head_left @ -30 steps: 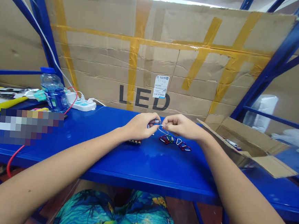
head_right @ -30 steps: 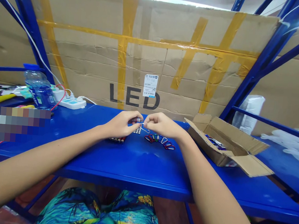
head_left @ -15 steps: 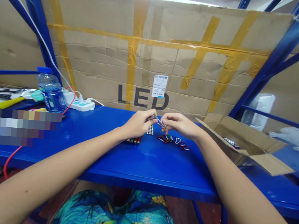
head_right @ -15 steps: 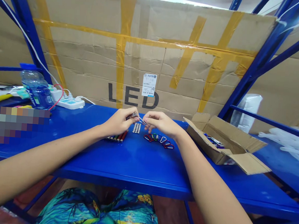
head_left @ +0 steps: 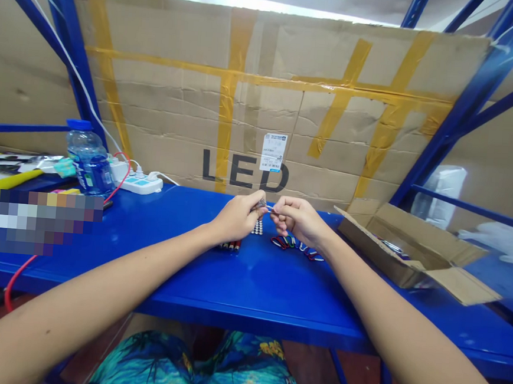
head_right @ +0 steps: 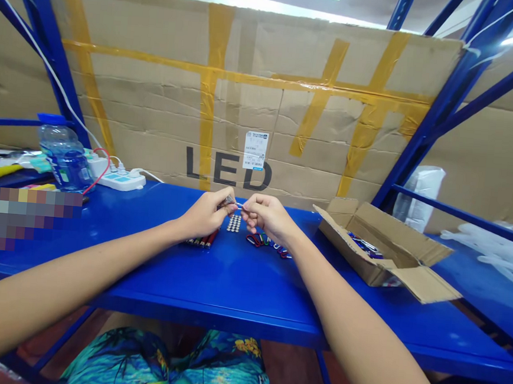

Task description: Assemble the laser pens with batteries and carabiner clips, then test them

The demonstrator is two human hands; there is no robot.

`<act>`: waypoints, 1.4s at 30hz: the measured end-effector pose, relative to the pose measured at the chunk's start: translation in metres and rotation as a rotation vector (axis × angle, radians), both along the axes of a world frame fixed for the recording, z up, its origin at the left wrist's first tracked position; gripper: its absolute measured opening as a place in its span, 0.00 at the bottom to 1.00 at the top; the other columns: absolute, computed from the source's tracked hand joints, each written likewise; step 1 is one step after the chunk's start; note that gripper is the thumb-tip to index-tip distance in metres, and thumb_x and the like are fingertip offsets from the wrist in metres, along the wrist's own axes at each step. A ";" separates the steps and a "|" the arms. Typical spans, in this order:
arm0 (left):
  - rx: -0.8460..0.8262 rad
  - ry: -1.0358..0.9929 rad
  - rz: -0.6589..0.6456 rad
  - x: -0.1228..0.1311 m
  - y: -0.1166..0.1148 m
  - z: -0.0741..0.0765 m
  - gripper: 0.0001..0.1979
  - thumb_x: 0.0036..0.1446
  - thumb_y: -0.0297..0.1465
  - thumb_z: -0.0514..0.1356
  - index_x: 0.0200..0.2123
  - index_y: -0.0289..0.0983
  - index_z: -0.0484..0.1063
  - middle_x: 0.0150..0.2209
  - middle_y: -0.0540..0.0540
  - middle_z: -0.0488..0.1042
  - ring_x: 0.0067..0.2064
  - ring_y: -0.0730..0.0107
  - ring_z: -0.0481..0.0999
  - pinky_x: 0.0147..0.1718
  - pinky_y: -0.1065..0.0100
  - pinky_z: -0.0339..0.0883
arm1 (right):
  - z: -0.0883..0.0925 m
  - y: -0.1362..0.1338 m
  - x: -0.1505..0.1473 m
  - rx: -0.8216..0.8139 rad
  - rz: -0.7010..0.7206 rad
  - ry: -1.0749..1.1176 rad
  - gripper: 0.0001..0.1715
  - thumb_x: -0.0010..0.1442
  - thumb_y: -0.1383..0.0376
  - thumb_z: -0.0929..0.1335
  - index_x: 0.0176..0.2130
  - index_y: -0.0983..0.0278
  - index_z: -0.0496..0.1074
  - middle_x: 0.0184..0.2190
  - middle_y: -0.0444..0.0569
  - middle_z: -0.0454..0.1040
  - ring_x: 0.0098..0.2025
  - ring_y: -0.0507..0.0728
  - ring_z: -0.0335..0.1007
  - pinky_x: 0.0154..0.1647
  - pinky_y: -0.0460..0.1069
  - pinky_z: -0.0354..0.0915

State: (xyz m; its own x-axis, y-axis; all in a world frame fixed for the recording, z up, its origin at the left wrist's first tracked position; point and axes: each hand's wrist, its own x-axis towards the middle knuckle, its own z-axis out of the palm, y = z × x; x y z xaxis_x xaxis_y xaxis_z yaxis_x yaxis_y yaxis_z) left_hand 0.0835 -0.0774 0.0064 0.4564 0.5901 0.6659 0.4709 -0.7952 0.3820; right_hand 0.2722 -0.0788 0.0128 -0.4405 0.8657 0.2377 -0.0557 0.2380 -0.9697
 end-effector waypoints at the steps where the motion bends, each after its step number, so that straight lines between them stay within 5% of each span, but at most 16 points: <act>1: 0.011 0.011 0.008 0.000 0.000 -0.001 0.07 0.61 0.28 0.53 0.29 0.38 0.60 0.25 0.52 0.67 0.28 0.71 0.66 0.28 0.68 0.56 | 0.000 0.000 -0.001 0.009 -0.008 0.003 0.12 0.53 0.63 0.71 0.26 0.63 0.64 0.21 0.42 0.68 0.19 0.47 0.57 0.18 0.45 0.56; 8: 0.054 0.146 0.051 0.000 0.003 -0.006 0.05 0.61 0.27 0.51 0.31 0.39 0.60 0.28 0.48 0.71 0.29 0.67 0.69 0.28 0.67 0.57 | -0.004 0.001 -0.009 0.263 -0.191 -0.196 0.08 0.51 0.67 0.67 0.26 0.60 0.60 0.15 0.37 0.61 0.14 0.48 0.55 0.16 0.46 0.53; 13: -0.016 0.182 0.074 0.002 0.006 -0.009 0.02 0.61 0.29 0.51 0.38 0.39 0.60 0.32 0.45 0.74 0.34 0.63 0.73 0.30 0.64 0.62 | -0.003 0.000 -0.007 0.554 -0.347 -0.417 0.08 0.52 0.69 0.64 0.25 0.61 0.59 0.17 0.39 0.60 0.21 0.50 0.56 0.22 0.47 0.52; 16: -0.094 0.149 0.086 0.002 0.005 -0.010 0.11 0.59 0.31 0.54 0.44 0.39 0.57 0.35 0.44 0.75 0.35 0.62 0.74 0.32 0.63 0.64 | -0.003 0.002 -0.003 0.722 -0.438 -0.543 0.08 0.52 0.70 0.63 0.25 0.61 0.59 0.19 0.40 0.60 0.23 0.51 0.54 0.26 0.47 0.51; 21: -0.039 0.159 0.056 0.001 0.002 -0.008 0.07 0.61 0.30 0.50 0.43 0.39 0.57 0.39 0.41 0.74 0.37 0.63 0.74 0.34 0.63 0.66 | -0.003 0.002 -0.001 0.842 -0.429 -0.683 0.08 0.55 0.71 0.62 0.26 0.61 0.57 0.20 0.41 0.61 0.24 0.51 0.55 0.28 0.48 0.49; 34: 0.154 0.239 0.169 -0.005 0.008 -0.003 0.07 0.61 0.31 0.54 0.40 0.37 0.70 0.37 0.44 0.77 0.38 0.63 0.75 0.36 0.64 0.66 | -0.001 0.002 0.001 0.899 -0.433 -0.738 0.07 0.59 0.70 0.62 0.29 0.62 0.61 0.24 0.46 0.68 0.27 0.53 0.61 0.30 0.48 0.53; 42: -0.031 -0.072 0.105 -0.020 0.024 0.004 0.05 0.57 0.30 0.60 0.38 0.38 0.74 0.36 0.48 0.78 0.36 0.68 0.74 0.37 0.65 0.66 | -0.002 0.013 0.011 0.464 -0.413 -0.462 0.05 0.64 0.66 0.61 0.33 0.62 0.61 0.25 0.45 0.71 0.20 0.50 0.65 0.21 0.47 0.62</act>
